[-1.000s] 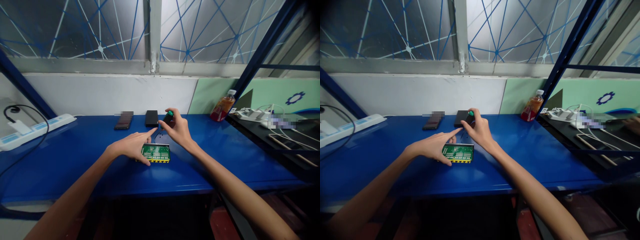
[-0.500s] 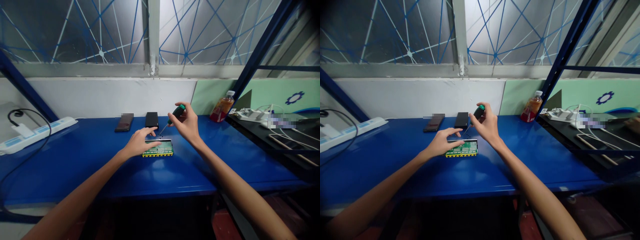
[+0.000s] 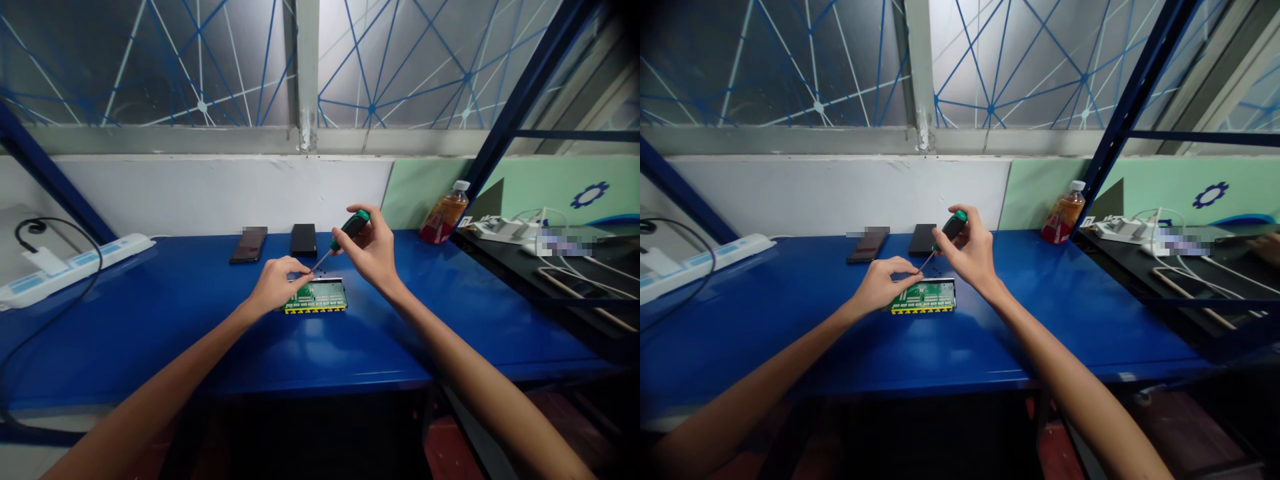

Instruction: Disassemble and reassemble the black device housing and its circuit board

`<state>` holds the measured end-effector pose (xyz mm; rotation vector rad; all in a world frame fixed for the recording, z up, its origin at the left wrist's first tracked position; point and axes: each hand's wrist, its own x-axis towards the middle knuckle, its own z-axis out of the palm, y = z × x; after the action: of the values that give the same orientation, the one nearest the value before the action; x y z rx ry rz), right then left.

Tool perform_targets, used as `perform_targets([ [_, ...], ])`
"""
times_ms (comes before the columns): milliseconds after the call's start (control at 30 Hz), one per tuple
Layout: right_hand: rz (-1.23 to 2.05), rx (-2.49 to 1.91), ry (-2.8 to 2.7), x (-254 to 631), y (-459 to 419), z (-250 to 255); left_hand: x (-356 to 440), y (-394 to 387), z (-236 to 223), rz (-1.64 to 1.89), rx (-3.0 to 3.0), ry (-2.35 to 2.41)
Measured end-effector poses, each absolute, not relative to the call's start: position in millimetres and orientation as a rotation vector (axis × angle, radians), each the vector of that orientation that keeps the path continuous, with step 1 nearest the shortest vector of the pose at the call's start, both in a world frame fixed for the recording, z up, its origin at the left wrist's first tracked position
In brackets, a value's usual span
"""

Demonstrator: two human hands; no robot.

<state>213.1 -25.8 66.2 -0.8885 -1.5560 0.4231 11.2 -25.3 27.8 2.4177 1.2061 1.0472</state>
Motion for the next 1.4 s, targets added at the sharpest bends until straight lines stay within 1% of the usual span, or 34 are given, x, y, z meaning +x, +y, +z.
perform_targets([
  [333,0.423,-0.826,-1.521,212,-30,69,16,-30,28,1.191,2.162,1.188],
  [500,0.408,-0.822,-1.487,214,-30,71,16,-29,29,1.201,2.044,1.143],
  [1133,0.413,-0.814,-1.471,214,-32,73,17,-32,35,1.096,2.064,1.112],
  [1400,0.410,-0.838,-1.496,216,-31,75,19,-35,39,0.951,2.153,1.061],
])
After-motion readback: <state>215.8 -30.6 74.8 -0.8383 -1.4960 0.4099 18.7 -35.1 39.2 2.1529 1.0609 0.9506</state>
